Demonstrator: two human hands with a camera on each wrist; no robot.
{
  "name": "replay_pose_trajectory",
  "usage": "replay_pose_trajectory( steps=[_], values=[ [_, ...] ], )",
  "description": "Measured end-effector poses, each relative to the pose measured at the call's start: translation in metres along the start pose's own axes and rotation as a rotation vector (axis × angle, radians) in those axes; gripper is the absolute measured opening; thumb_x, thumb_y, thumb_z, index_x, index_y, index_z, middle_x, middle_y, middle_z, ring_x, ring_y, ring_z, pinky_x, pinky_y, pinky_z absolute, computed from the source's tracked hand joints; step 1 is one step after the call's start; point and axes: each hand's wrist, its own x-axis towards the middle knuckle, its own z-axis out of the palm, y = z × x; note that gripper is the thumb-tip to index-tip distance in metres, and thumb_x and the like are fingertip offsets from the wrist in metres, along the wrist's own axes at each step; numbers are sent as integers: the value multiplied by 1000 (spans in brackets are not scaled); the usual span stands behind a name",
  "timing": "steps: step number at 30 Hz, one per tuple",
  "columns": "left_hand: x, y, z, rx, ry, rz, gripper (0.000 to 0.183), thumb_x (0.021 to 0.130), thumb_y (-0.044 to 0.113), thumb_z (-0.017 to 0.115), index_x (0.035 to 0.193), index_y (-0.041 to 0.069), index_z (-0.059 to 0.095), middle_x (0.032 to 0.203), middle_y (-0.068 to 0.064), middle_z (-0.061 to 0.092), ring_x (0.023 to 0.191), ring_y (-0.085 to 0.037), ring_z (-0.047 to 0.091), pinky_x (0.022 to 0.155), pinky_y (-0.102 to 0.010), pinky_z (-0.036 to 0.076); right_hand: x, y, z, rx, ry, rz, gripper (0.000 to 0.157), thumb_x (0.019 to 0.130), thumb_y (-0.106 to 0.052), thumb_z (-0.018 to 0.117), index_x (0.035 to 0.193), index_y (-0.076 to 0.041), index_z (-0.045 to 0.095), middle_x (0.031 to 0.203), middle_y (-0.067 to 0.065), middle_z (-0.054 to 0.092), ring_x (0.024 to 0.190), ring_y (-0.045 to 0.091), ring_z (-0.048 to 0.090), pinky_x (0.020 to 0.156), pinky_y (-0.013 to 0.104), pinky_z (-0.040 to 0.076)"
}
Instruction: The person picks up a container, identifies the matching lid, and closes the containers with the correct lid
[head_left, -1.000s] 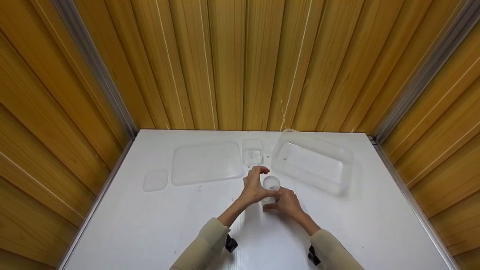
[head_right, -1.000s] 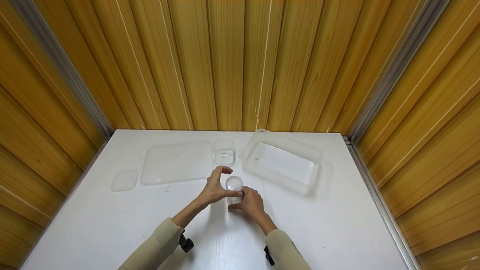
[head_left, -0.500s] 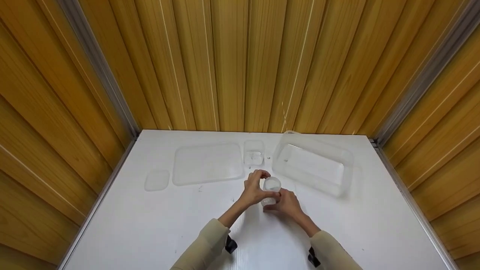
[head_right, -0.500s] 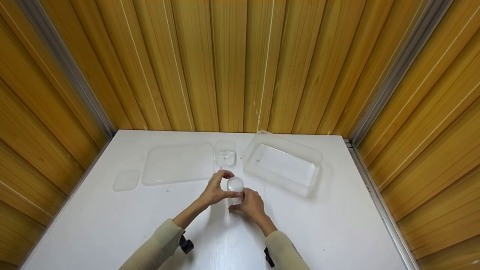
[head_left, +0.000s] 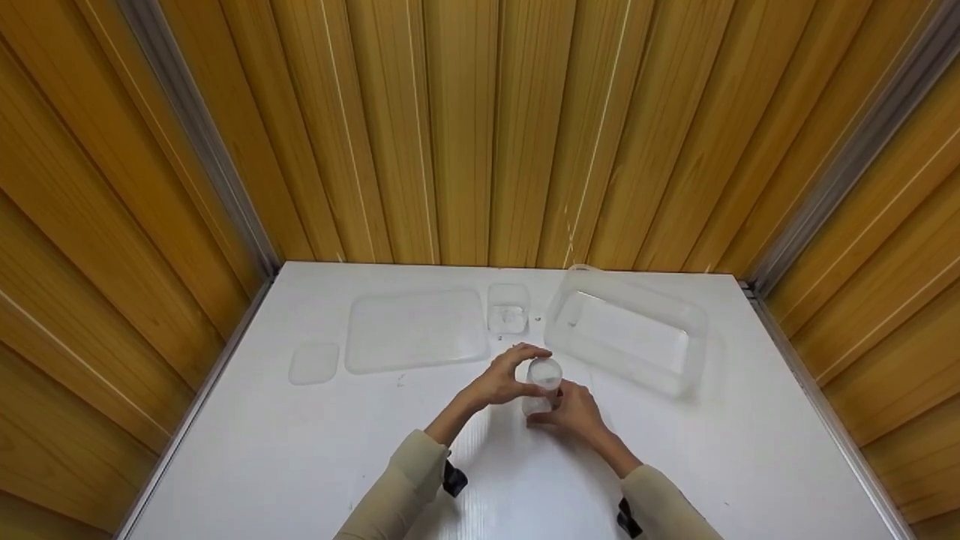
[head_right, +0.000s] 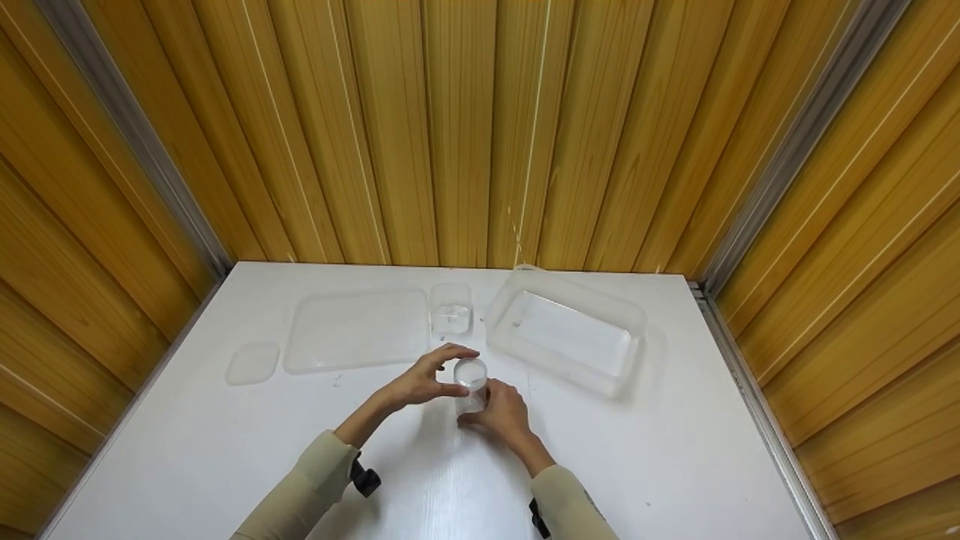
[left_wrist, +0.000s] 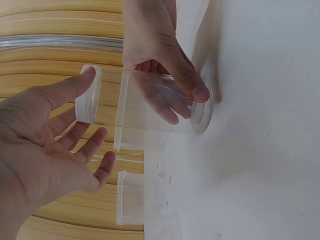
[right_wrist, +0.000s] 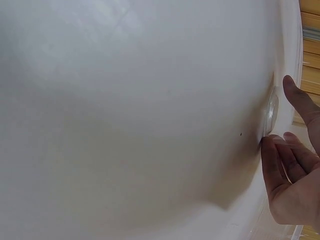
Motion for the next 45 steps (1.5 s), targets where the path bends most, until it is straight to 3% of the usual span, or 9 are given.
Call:
replay_pose_trajectory(
  steps=[3, 6, 11, 15, 20, 32, 39, 45],
  values=[
    [-1, -1, 6, 40, 39, -4, 64, 80, 10, 86, 137, 1, 60, 137, -16, 61, 134, -34, 54, 117, -53, 37, 0, 1, -1, -5, 4, -2, 56, 62, -24, 99, 105, -2, 72, 97, 11, 77, 87, 21, 68, 77, 39, 55],
    [-2, -3, 16, 64, 119, -34, 73, 74, 19, 92, 137, 3, 58, 136, -15, 61, 132, -33, 53, 114, -54, 37, -1, 2, -2, -21, 4, -2, 56, 62, -25, 99, 106, -2, 72, 96, 10, 77, 87, 19, 68, 77, 38, 55],
    [-4, -8, 33, 24, 244, -102, 76, 69, 26, 95, 131, 5, 55, 128, -11, 58, 124, -28, 50, 108, -48, 36, -2, 3, -1, -21, -2, -25, 57, 64, -27, 98, 107, -3, 71, 96, 8, 77, 84, 15, 63, 75, 34, 53],
    [-5, -12, 38, -15, 290, -89, 69, 70, 22, 94, 125, 5, 56, 121, -10, 59, 117, -25, 51, 104, -44, 39, -4, 3, 1, -2, 6, -33, 55, 65, -28, 98, 106, -3, 71, 90, 7, 75, 76, 13, 56, 69, 29, 49],
    [-4, -17, 33, -77, 245, -27, 61, 74, 12, 91, 126, 3, 60, 122, -13, 63, 117, -26, 53, 105, -51, 41, -4, 4, 2, 0, 12, -19, 54, 64, -28, 98, 105, -3, 71, 88, 8, 76, 74, 12, 59, 67, 29, 49],
    [-3, -17, 19, -125, 112, -14, 59, 78, 8, 88, 131, 1, 63, 129, -14, 65, 122, -30, 56, 104, -38, 42, -7, 7, 0, 28, -8, -33, 51, 65, -24, 97, 104, -5, 70, 85, 5, 70, 81, 15, 63, 70, 29, 50],
    [-3, -16, 18, -125, 86, 2, 58, 78, 6, 87, 131, 2, 65, 130, -16, 65, 123, -31, 56, 108, -51, 44, -8, 9, -5, 41, -51, -72, 56, 68, -23, 96, 113, -1, 69, 98, 11, 74, 87, 23, 69, 73, 30, 54],
    [-4, -11, 15, -92, 54, -4, 57, 83, 10, 84, 136, 4, 62, 135, -14, 63, 123, -29, 56, 97, -34, 42, -7, 10, -11, 64, -93, -118, 60, 71, -21, 94, 118, 4, 67, 110, 19, 75, 94, 33, 74, 77, 34, 59]
  ],
)
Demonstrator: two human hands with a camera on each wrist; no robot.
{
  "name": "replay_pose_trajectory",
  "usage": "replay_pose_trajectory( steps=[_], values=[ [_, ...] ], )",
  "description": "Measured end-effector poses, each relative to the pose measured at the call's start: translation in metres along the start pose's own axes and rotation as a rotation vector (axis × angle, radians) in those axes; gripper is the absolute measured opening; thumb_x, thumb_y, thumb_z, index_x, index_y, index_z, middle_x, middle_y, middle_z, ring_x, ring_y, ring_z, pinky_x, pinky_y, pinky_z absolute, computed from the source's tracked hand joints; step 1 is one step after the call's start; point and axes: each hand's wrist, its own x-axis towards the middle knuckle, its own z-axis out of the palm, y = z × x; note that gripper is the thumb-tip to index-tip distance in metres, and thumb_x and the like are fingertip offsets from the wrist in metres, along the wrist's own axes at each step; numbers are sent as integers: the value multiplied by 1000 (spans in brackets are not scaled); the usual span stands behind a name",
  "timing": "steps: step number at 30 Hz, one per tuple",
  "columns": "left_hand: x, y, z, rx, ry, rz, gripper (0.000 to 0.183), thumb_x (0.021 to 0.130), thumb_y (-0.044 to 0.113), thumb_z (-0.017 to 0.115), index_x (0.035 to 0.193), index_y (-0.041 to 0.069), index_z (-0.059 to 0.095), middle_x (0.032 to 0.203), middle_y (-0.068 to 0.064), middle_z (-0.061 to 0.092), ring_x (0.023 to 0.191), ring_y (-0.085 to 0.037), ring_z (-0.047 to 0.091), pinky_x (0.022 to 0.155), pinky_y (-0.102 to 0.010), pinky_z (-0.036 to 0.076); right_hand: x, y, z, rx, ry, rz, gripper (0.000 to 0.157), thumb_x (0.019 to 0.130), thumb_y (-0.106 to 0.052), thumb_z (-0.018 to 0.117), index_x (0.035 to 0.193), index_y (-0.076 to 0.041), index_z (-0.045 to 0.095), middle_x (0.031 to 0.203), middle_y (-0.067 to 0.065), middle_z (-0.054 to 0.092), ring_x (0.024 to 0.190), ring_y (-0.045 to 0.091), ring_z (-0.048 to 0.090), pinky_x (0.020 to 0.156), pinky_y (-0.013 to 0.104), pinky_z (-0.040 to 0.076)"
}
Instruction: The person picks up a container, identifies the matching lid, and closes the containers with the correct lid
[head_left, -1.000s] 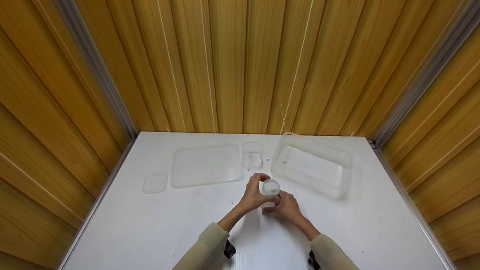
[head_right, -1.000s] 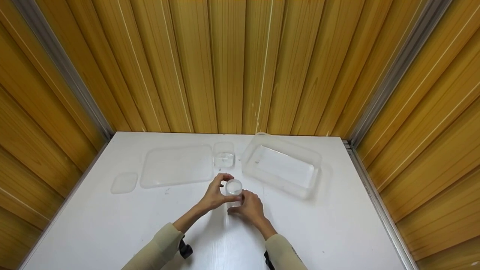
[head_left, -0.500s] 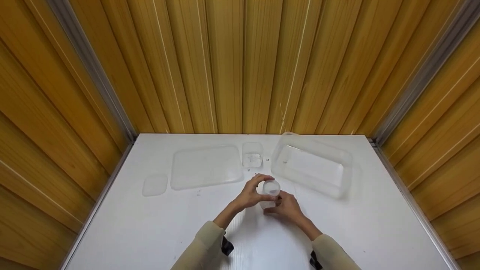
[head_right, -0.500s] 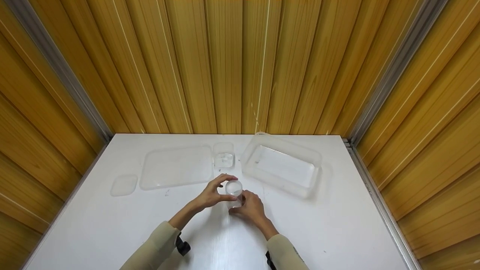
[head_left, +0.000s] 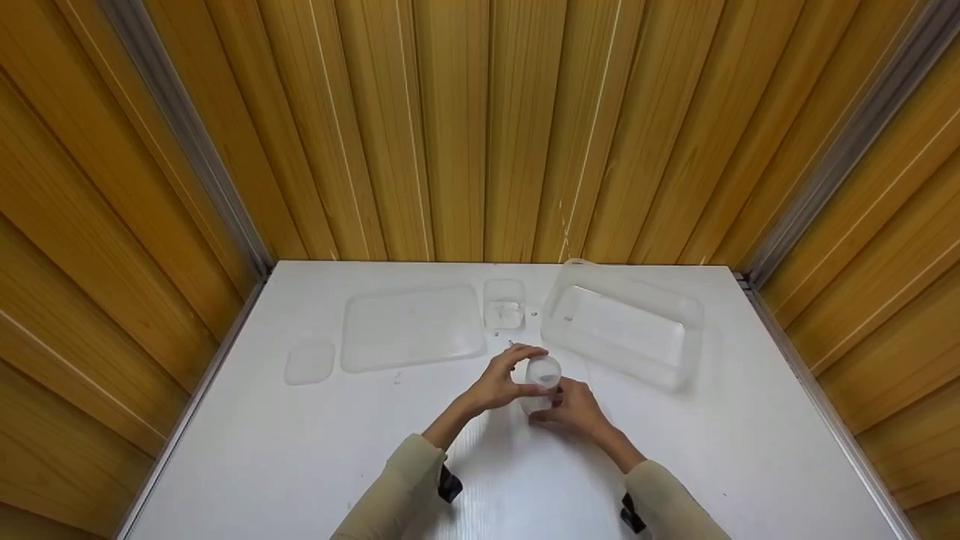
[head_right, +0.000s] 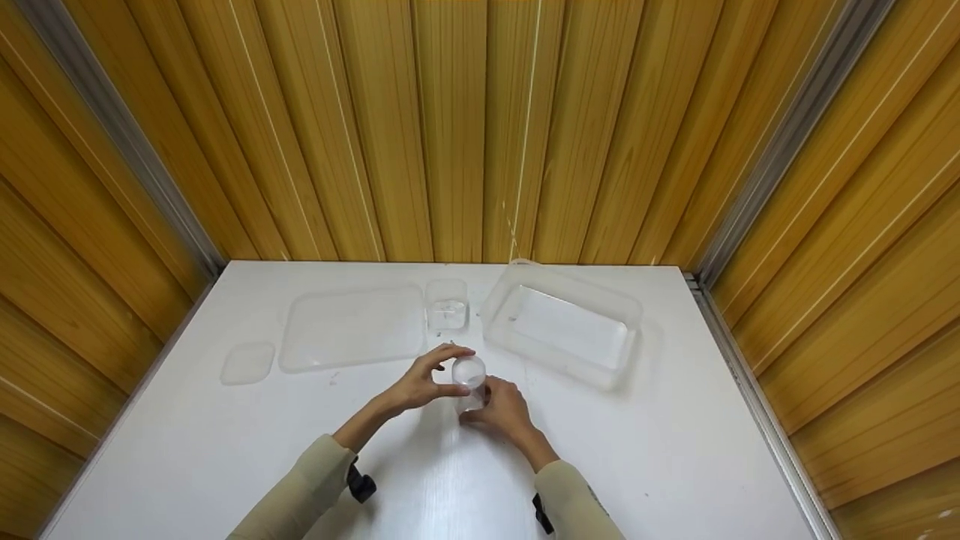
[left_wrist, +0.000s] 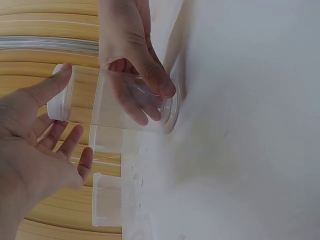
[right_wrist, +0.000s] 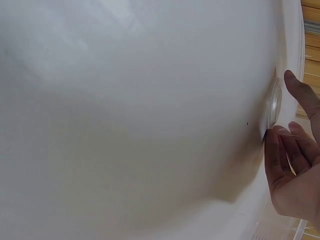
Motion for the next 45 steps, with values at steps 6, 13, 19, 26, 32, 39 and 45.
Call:
replay_pose_trajectory(
  steps=[6, 13, 19, 26, 32, 39, 45],
  values=[
    [-2, 4, -5, 55, -17, 52, 58, 87, 11, 80, 140, 0, 58, 137, -17, 62, 126, -33, 56, 99, -32, 44, 3, -1, -5, 13, -41, -16, 64, 73, -18, 93, 124, 5, 64, 118, 23, 72, 102, 39, 72, 85, 49, 61],
    [-10, 6, -4, 166, -30, 46, 54, 89, 19, 80, 137, 2, 62, 136, -13, 66, 127, -30, 58, 111, -43, 46, -5, 2, -14, 45, -131, -19, 61, 74, -17, 92, 125, 3, 64, 120, 22, 71, 106, 38, 70, 84, 46, 60],
    [-25, 2, -11, 314, -8, 42, 51, 98, 27, 70, 142, 4, 58, 141, -12, 63, 132, -29, 57, 113, -49, 45, -18, 11, -33, 72, -254, -38, 62, 73, -13, 92, 125, 2, 63, 122, 19, 70, 107, 22, 66, 84, 32, 57],
    [-41, -10, -30, 454, 61, 10, 53, 101, 29, 64, 147, 4, 52, 147, -14, 58, 135, -31, 54, 111, -54, 44, -44, 30, -73, 39, -272, -25, 64, 73, -16, 92, 127, 1, 60, 122, 17, 69, 106, 13, 64, 84, 25, 55],
    [-57, -23, -48, 438, 82, -50, 52, 102, 26, 63, 147, 2, 51, 148, -17, 56, 137, -35, 51, 112, -58, 42, -71, 53, -113, 18, -222, -3, 66, 74, -16, 91, 127, 6, 58, 120, 22, 67, 106, 5, 63, 84, 24, 57],
    [-67, -31, -60, 365, 105, -83, 51, 102, 22, 63, 146, -1, 51, 148, -20, 54, 139, -39, 48, 114, -60, 39, -91, 77, -162, -9, -112, 61, 64, 78, -12, 88, 127, 13, 56, 120, 31, 64, 105, 2, 63, 83, 29, 61],
    [-77, -36, -62, 375, 125, -93, 48, 102, 20, 63, 143, -2, 52, 145, -21, 56, 135, -41, 49, 111, -62, 40, -90, 99, -197, -71, 56, 123, 61, 77, -10, 89, 126, 9, 58, 116, 26, 70, 96, -11, 59, 78, 16, 55]
  ],
)
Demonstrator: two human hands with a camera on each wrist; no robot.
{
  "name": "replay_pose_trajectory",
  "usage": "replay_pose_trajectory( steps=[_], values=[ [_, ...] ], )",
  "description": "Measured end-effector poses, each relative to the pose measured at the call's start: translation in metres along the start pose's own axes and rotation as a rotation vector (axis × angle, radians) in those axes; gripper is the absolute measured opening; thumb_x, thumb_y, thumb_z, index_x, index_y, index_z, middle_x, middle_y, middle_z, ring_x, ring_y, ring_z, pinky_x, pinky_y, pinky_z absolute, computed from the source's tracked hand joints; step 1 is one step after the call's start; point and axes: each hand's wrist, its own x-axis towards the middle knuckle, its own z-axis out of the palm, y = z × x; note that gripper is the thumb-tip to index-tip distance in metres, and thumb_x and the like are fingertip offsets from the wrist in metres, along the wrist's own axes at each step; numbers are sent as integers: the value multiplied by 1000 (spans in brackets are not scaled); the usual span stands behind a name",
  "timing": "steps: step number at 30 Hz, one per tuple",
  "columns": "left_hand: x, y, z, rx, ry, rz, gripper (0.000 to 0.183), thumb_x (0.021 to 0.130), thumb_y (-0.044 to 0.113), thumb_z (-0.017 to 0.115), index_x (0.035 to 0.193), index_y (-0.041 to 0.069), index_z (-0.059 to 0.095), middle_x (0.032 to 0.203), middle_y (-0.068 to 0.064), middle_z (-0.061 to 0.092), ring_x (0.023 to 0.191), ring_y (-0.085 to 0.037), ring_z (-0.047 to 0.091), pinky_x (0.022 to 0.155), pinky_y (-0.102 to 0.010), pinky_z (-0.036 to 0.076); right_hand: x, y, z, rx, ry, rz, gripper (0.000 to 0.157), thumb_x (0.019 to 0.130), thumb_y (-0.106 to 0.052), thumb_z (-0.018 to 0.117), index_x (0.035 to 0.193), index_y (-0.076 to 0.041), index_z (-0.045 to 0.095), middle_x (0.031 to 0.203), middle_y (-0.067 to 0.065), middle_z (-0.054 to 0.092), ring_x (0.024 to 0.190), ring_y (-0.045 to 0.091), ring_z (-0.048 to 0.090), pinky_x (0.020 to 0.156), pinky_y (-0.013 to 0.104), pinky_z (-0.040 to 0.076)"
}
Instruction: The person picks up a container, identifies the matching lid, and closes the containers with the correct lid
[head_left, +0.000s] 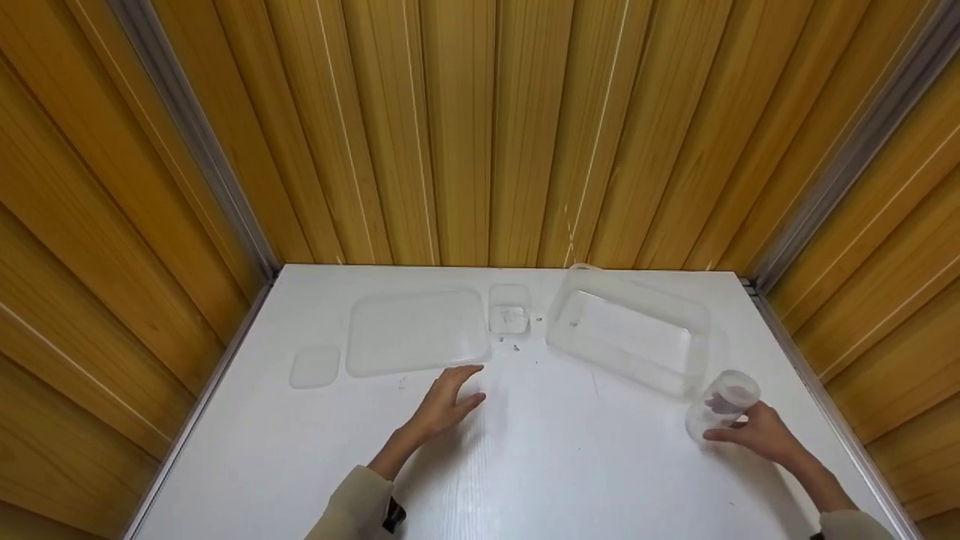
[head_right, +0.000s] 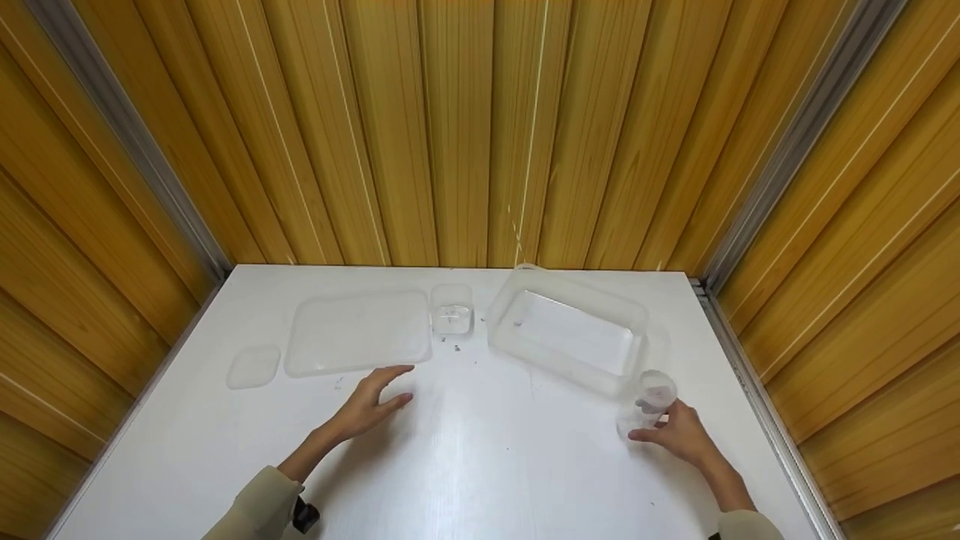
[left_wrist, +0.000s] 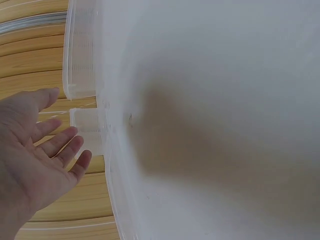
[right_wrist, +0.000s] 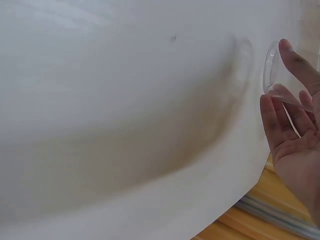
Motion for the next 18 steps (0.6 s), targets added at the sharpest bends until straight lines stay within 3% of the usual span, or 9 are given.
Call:
replay_pose_trajectory(
  steps=[6, 8, 12, 15, 18],
  values=[
    [-3, -2, 2, -24, 10, 3, 46, 101, 16, 63, 141, -3, 54, 143, -21, 58, 133, -41, 51, 110, -60, 42, 7, 22, -26, -61, 95, 162, 68, 84, -23, 85, 133, 9, 52, 128, 33, 64, 89, -21, 48, 75, 12, 48],
    [-3, -2, 2, -31, 8, 1, 46, 101, 16, 63, 141, -4, 53, 143, -21, 58, 133, -40, 51, 111, -59, 42, 11, 27, -30, -61, 134, 237, 72, 86, -27, 83, 137, 10, 48, 133, 35, 59, 89, -17, 47, 73, 12, 47],
    [-2, -1, 3, -38, 4, -2, 47, 101, 17, 62, 142, -3, 52, 144, -20, 56, 134, -39, 50, 111, -57, 43, 20, 35, -29, -19, 235, 391, 77, 88, -28, 80, 143, 9, 42, 139, 36, 50, 105, 17, 58, 70, 12, 44],
    [-1, 0, 5, -32, 8, 6, 46, 101, 16, 62, 142, -2, 52, 143, -19, 57, 133, -38, 51, 111, -55, 44, 23, 41, -24, 20, 294, 467, 78, 89, -22, 78, 146, 10, 35, 142, 36, 45, 124, 44, 50, 68, 10, 38],
    [0, 1, 9, -18, 17, 23, 45, 101, 15, 63, 141, -4, 53, 141, -20, 59, 131, -38, 53, 109, -54, 45, 23, 47, -19, 41, 336, 497, 78, 89, -16, 77, 145, 11, 31, 142, 36, 43, 132, 50, 45, 70, 10, 37]
  ],
)
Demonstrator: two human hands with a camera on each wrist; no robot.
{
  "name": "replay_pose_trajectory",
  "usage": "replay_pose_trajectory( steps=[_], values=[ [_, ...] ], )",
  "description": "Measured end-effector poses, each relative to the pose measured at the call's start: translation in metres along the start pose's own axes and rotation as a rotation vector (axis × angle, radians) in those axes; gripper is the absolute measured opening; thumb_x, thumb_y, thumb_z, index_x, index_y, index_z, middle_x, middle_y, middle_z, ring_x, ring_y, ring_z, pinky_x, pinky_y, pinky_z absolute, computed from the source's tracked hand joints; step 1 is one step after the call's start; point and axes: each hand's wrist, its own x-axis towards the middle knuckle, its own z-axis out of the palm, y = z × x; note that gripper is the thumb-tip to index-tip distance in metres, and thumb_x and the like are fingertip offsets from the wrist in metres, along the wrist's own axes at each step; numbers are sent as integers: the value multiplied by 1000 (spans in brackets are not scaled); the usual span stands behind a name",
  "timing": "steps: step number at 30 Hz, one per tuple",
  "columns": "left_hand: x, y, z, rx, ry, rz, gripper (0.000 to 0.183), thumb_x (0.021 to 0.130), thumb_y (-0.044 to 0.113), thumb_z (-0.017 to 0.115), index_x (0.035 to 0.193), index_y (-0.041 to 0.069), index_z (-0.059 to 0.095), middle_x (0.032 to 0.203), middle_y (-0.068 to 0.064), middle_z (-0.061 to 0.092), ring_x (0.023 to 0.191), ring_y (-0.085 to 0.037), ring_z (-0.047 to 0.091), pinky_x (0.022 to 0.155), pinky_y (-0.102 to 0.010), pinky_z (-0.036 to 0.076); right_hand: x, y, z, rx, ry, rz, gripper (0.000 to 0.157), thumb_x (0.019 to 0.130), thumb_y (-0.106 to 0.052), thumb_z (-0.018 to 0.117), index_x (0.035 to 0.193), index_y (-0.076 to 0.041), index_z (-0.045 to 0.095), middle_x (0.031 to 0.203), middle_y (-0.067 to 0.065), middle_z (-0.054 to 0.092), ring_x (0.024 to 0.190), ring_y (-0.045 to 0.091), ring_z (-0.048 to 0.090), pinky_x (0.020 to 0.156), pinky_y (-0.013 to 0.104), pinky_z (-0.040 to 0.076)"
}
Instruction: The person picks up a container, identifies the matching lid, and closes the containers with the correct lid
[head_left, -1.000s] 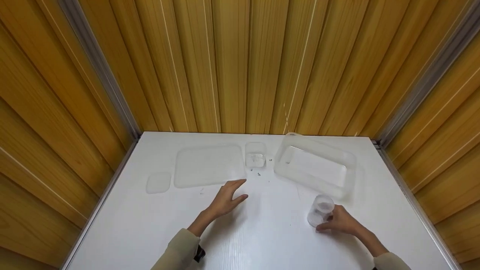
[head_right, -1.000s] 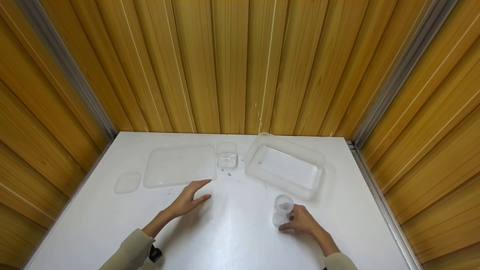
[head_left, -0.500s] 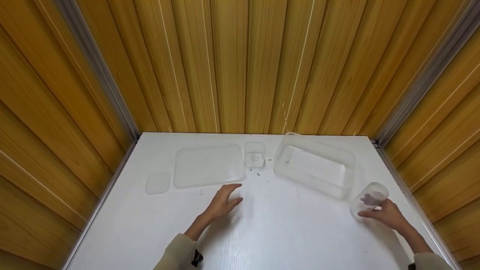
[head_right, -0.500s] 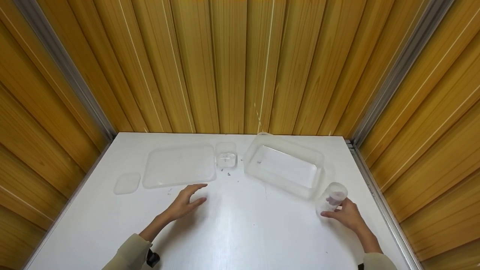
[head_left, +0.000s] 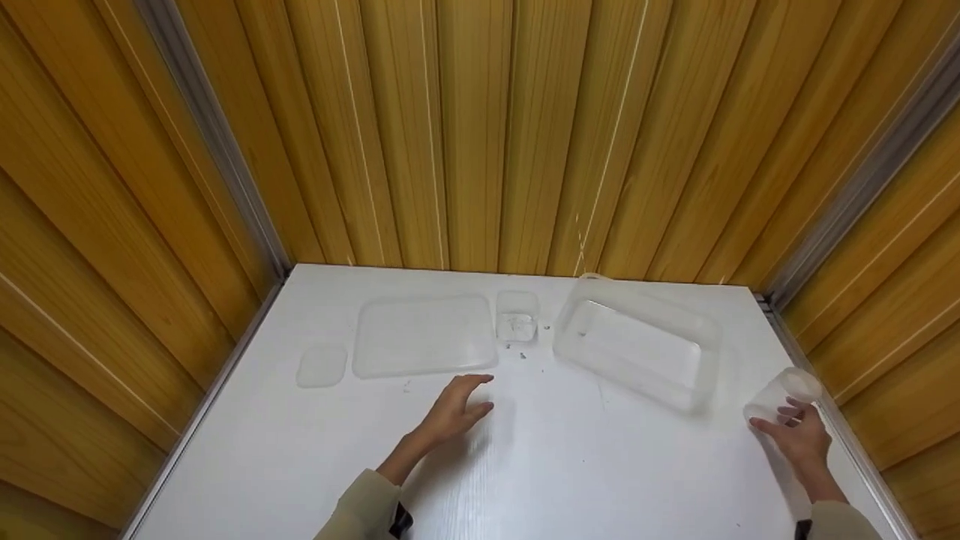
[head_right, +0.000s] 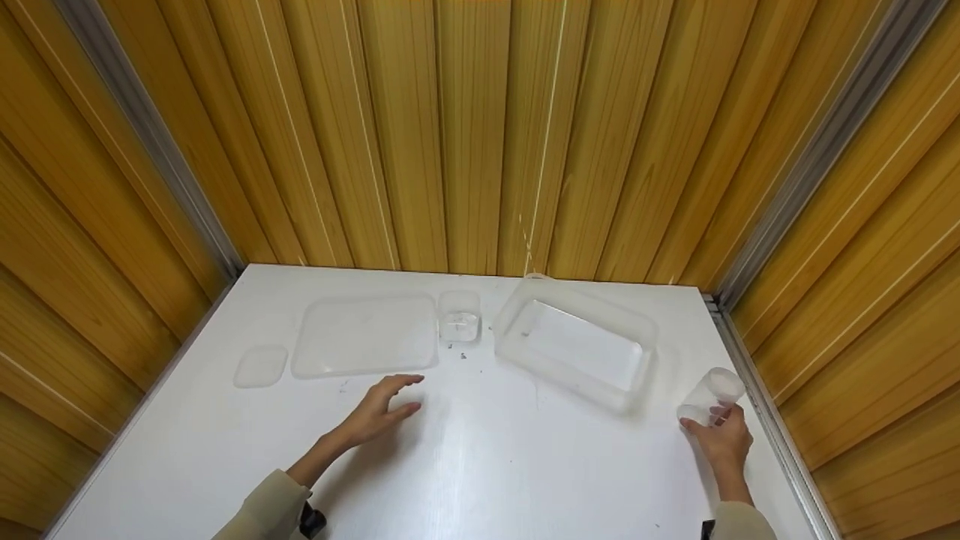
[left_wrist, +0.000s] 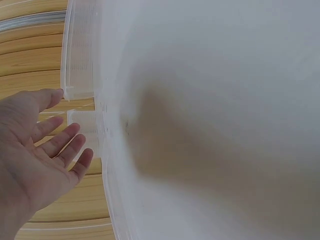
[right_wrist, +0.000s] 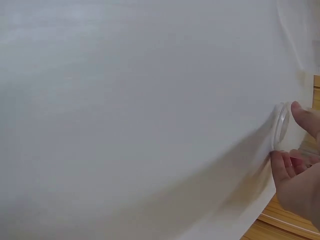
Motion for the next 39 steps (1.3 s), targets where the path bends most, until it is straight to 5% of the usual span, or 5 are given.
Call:
replay_pose_trajectory(
  steps=[4, 9, 21, 31, 39],
  values=[
    [5, 2, 6, 2, -7, 5, 45, 101, 15, 63, 140, -4, 54, 139, -20, 60, 130, -37, 54, 109, -52, 46, 1, 7, 4, 21, 27, 5, 80, 88, -12, 77, 146, 11, 27, 145, 37, 41, 136, 53, 43, 99, 39, 54],
    [20, 7, 14, -15, -18, 8, 45, 101, 16, 63, 140, -3, 54, 139, -20, 61, 130, -37, 54, 110, -53, 45, 7, 7, 0, -7, -83, -5, 98, 91, -22, 76, 154, 13, 9, 152, 44, 30, 141, 58, 35, 115, 66, 34],
    [85, 27, 43, -297, 4, -86, 48, 100, 12, 61, 141, -7, 49, 142, -31, 54, 129, -45, 55, 103, -57, 50, -10, -3, -14, 74, -26, 104, 40, 95, -12, 65, 120, 20, 62, 73, 0, 73, 63, 6, 66, 58, 23, 59],
    [134, 45, 72, -374, 61, -274, 61, 103, 20, 55, 156, -3, 34, 161, -26, 35, 145, -44, 42, 117, -53, 41, -19, -61, 36, 165, -297, -61, 72, 108, -41, 45, 154, 12, 29, 151, 31, 48, 113, 7, 68, 91, 17, 56],
    [141, 48, 79, -460, 71, -341, 65, 103, 24, 58, 157, 0, 32, 162, -22, 36, 146, -40, 41, 117, -51, 41, -15, -85, 54, 264, -410, -3, 80, 110, -44, 34, 160, 4, -6, 166, 34, 7, 155, 45, 17, 121, 39, 32]
  ],
)
